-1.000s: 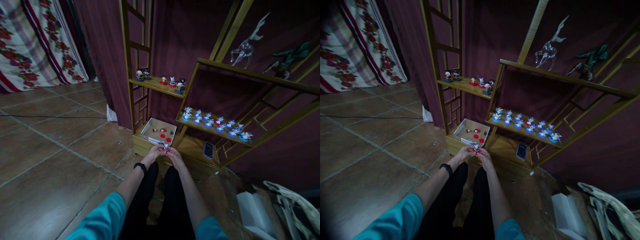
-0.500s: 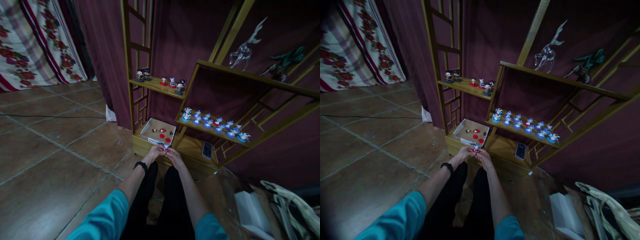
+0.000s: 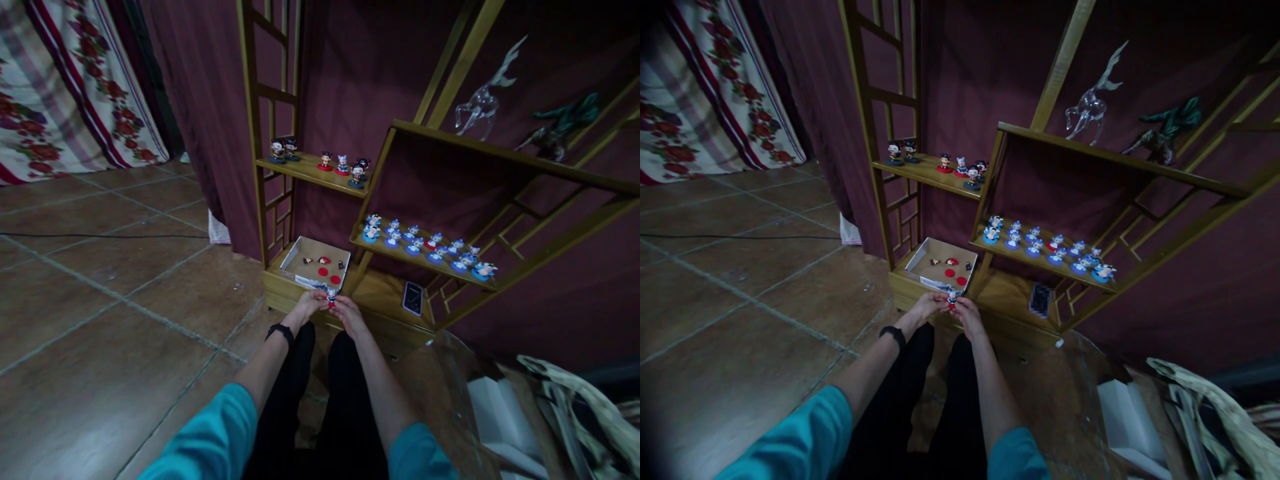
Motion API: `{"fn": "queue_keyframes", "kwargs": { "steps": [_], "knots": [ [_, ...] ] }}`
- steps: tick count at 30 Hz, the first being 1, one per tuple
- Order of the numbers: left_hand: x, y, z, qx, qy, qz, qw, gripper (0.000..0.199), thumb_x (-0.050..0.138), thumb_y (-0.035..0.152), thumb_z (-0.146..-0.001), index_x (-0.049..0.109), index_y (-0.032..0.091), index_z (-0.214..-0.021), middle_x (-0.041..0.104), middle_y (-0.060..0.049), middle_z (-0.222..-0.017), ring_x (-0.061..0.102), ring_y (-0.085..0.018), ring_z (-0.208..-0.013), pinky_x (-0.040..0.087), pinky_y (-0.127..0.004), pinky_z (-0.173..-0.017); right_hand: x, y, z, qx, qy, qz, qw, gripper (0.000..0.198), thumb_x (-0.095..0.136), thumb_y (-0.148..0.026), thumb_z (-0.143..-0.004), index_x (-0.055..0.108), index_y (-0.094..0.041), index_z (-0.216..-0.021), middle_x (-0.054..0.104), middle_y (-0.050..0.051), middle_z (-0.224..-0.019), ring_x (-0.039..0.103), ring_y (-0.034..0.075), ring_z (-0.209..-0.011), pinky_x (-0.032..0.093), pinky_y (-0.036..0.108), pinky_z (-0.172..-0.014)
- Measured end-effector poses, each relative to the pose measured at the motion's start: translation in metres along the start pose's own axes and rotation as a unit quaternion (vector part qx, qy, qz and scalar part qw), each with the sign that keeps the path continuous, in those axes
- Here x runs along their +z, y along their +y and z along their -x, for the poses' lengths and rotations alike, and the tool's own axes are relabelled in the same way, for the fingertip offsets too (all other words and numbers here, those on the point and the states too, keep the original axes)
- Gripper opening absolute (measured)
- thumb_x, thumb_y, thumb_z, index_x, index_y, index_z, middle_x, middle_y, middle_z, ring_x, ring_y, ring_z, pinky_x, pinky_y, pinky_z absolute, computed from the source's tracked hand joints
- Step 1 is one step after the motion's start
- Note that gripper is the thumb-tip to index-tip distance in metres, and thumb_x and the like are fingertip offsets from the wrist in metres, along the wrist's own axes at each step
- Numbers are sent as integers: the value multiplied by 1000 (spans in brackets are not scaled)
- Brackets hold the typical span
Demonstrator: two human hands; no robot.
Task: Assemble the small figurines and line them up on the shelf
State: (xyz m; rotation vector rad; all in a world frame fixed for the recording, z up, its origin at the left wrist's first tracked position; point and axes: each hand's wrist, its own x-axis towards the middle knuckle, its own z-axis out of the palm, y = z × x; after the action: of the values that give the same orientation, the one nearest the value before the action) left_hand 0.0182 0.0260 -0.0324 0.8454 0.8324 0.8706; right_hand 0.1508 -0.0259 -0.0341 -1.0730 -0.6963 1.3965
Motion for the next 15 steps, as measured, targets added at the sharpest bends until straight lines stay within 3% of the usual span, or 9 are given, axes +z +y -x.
{"fn": "queue_keyframes", "kwargs": {
  "steps": [15],
  "knots": [
    [1, 6, 2, -28, 74, 6, 997, 18, 65, -3, -56, 56, 10, -66, 57, -1, -56, 56, -10, -48, 49, -22, -48, 1, 9, -10, 9, 0, 38, 999, 29, 69, -30, -56, 59, -19, -81, 66, 1, -78, 61, 12, -65, 47, 29, -67]
  ]
}}
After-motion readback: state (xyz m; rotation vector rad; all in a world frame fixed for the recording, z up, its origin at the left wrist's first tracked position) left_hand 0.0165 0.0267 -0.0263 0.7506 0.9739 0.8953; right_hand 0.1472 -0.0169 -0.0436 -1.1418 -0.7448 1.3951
